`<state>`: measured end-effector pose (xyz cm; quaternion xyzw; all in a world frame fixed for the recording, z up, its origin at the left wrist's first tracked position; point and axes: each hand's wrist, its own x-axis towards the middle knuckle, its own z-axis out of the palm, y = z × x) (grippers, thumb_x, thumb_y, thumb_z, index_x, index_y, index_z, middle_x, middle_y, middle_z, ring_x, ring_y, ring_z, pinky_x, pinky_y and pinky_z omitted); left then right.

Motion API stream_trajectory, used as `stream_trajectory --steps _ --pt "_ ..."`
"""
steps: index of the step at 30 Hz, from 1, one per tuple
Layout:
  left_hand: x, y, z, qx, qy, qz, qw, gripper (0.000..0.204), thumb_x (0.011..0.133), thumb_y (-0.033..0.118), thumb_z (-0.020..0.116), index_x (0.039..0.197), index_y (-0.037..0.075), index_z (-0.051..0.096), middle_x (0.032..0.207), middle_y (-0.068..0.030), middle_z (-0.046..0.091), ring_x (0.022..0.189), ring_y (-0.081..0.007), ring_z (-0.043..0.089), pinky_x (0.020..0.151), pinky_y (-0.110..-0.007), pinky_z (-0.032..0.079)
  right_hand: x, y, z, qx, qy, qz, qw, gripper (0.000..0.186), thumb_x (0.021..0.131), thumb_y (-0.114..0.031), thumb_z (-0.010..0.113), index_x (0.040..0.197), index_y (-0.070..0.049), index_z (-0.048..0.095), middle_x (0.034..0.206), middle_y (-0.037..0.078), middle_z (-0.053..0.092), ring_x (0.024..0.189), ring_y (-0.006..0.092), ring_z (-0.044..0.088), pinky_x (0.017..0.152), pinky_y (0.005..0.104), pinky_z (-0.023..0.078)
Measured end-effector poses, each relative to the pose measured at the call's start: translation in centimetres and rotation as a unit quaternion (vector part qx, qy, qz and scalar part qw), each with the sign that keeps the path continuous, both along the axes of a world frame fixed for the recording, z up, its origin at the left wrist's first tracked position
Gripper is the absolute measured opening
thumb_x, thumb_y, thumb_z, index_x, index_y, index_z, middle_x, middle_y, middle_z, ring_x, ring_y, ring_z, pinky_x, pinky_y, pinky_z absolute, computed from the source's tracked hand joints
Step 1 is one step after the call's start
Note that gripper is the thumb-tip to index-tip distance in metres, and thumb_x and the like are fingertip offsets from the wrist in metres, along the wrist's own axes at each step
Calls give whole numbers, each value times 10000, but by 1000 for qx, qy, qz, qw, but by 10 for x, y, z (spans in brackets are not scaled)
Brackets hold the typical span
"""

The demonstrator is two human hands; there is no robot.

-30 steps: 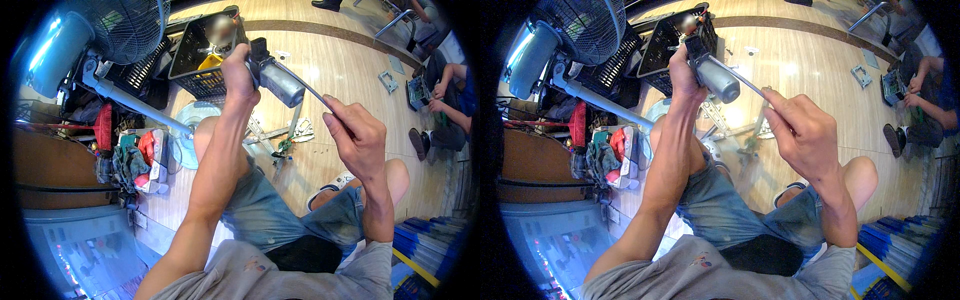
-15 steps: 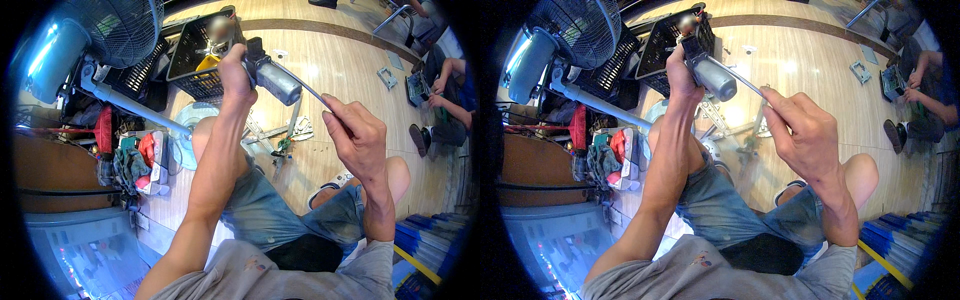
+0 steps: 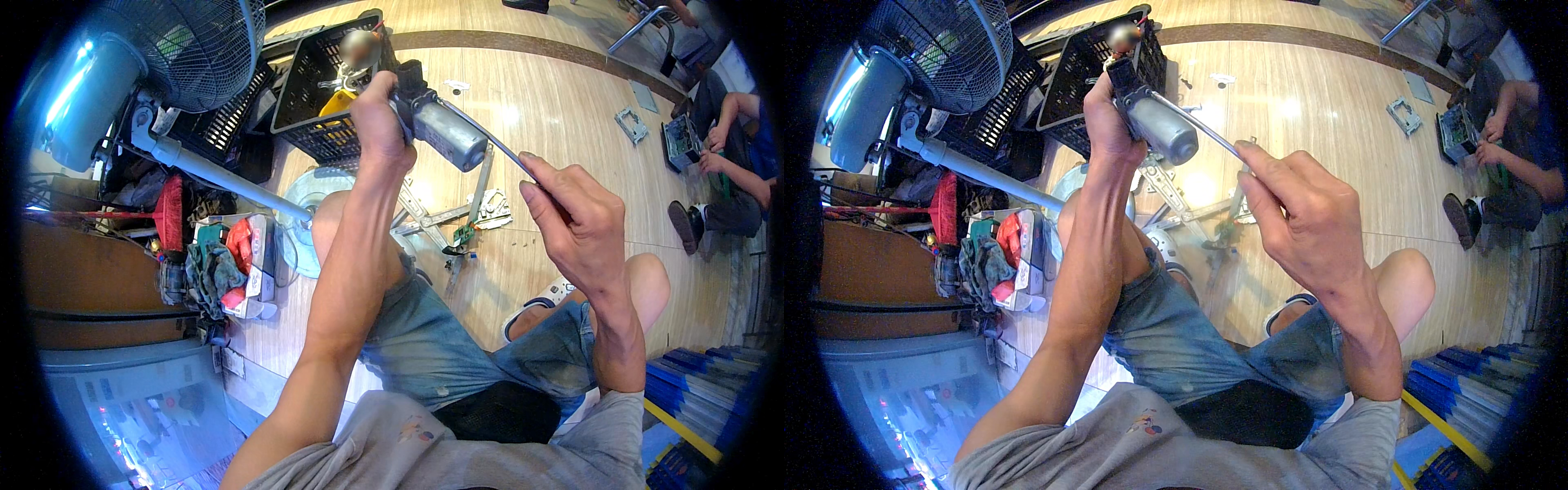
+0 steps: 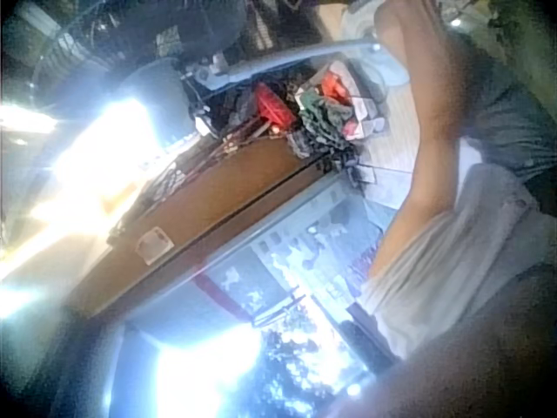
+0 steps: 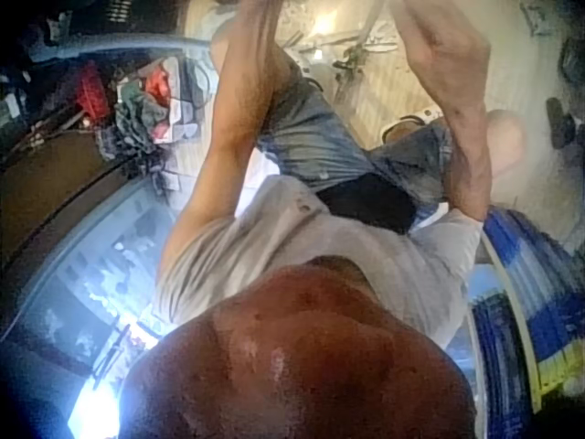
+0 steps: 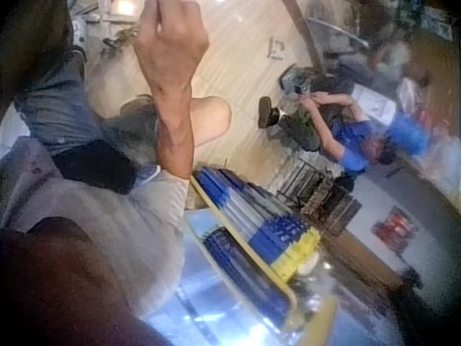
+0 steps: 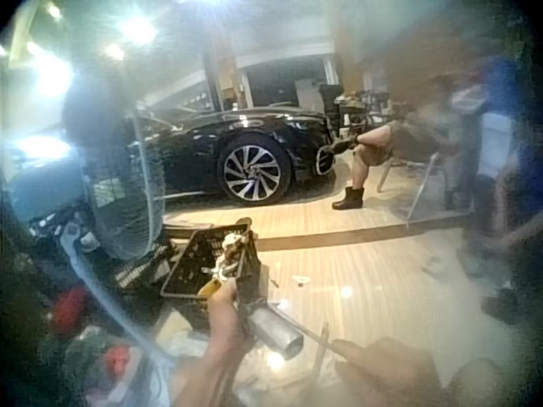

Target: The person uses a screwdriver to loosen and remove screws from a motor assembly, detaches the metal casing, and then drives screws into the plastic housing using the screwdriver.

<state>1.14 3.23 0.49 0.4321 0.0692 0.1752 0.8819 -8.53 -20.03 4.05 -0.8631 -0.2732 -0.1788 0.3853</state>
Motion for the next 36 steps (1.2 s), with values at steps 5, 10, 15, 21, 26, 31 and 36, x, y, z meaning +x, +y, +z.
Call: stream_trajectory --steps 5,10,15,21,26,31,36 --pt "-2 -1 2 -3 0 0 1000 147 823 105 515 784 -10 597 699 -76 596 577 -157 569 549 -318 474 1 2 -4 11 -24 -6 1000 279 827 -79 700 1107 -70 704 711 80 599 563 196 586 507 324 458" --pt "-3 -1 5 23 10 34 999 148 803 103 547 727 -10 603 680 -55 591 552 -136 534 529 -296 439 -2 1 0 -53 -74 -31 995 282 813 -74 703 1094 -93 711 708 53 581 571 187 591 493 321 461" --pt "-5 5 0 116 -23 63 991 187 797 103 560 636 10 585 627 -8 543 534 -84 460 497 -262 352 -1 -4 -4 -130 -187 -51 972 349 769 -51 691 1111 -118 709 702 28 556 571 160 587 473 299 458" --pt "-7 4 2 140 -37 62 987 229 785 105 571 574 17 563 559 40 471 507 -50 380 482 -246 286 -2 -8 -14 -202 -230 -51 950 357 810 -42 658 1162 -95 691 684 45 531 550 178 577 455 306 456" --pt "-11 15 6 244 -65 80 964 234 783 107 572 568 20 544 557 44 454 514 -50 361 482 -253 267 -7 -4 -22 21 79 49 995 310 912 -136 650 1209 -47 651 652 22 502 505 95 495 412 262 390" --pt "-9 17 6 230 -66 69 968 256 785 116 579 553 17 536 551 44 451 512 -51 361 484 -253 271 8 -16 0 332 607 207 691 372 1014 -294 518 1245 -9 583 647 0 488 395 12 329 340 167 241" --pt "-12 17 7 167 -91 63 980 247 774 89 591 540 26 540 546 47 457 503 -53 377 480 -251 284 9 -15 -12 348 556 216 723 288 965 -223 596 1157 -9 605 674 32 539 399 36 382 342 187 277"
